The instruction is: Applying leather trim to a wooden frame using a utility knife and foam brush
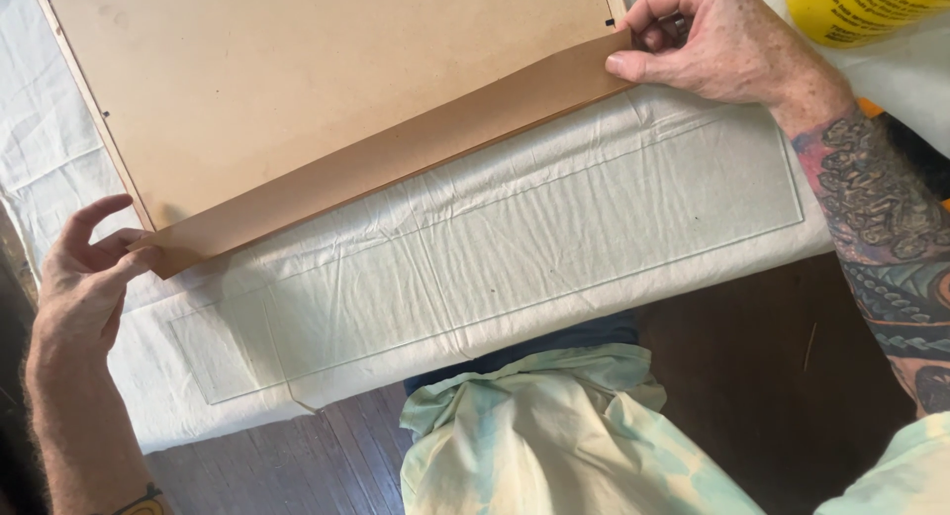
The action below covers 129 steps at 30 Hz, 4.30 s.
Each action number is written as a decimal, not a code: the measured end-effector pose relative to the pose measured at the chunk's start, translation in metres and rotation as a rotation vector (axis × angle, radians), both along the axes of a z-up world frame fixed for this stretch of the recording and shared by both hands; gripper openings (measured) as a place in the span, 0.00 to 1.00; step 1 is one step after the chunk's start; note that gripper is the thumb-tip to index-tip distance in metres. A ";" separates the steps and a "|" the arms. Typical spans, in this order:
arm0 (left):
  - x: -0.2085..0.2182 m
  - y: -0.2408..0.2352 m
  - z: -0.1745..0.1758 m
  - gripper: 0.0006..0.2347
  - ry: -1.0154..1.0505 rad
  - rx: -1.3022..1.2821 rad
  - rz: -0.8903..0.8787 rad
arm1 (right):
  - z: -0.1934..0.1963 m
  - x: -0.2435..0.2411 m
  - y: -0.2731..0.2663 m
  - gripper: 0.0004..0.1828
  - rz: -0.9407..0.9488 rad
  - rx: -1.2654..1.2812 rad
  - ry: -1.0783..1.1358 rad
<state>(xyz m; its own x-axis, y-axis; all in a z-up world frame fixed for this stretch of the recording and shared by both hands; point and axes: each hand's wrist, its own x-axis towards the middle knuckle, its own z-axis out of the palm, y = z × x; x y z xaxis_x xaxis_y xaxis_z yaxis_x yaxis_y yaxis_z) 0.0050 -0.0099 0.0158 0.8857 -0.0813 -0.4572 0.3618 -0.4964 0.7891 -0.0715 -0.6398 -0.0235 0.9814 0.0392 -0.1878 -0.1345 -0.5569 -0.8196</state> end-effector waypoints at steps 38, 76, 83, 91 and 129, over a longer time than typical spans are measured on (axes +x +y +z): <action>0.002 -0.009 0.010 0.28 0.057 0.181 0.056 | 0.003 0.008 -0.012 0.09 0.113 0.196 0.103; 0.001 -0.019 0.018 0.30 0.076 0.174 0.055 | -0.009 0.013 -0.016 0.09 0.153 0.295 0.106; 0.003 -0.008 0.015 0.31 0.076 0.148 0.040 | -0.017 0.014 -0.014 0.09 0.150 0.323 0.088; 0.004 -0.008 0.013 0.30 0.065 0.122 0.045 | -0.007 0.010 -0.018 0.11 0.206 0.295 0.121; -0.001 -0.004 0.009 0.28 0.009 0.061 0.031 | -0.020 -0.039 -0.004 0.10 0.311 -0.506 -0.992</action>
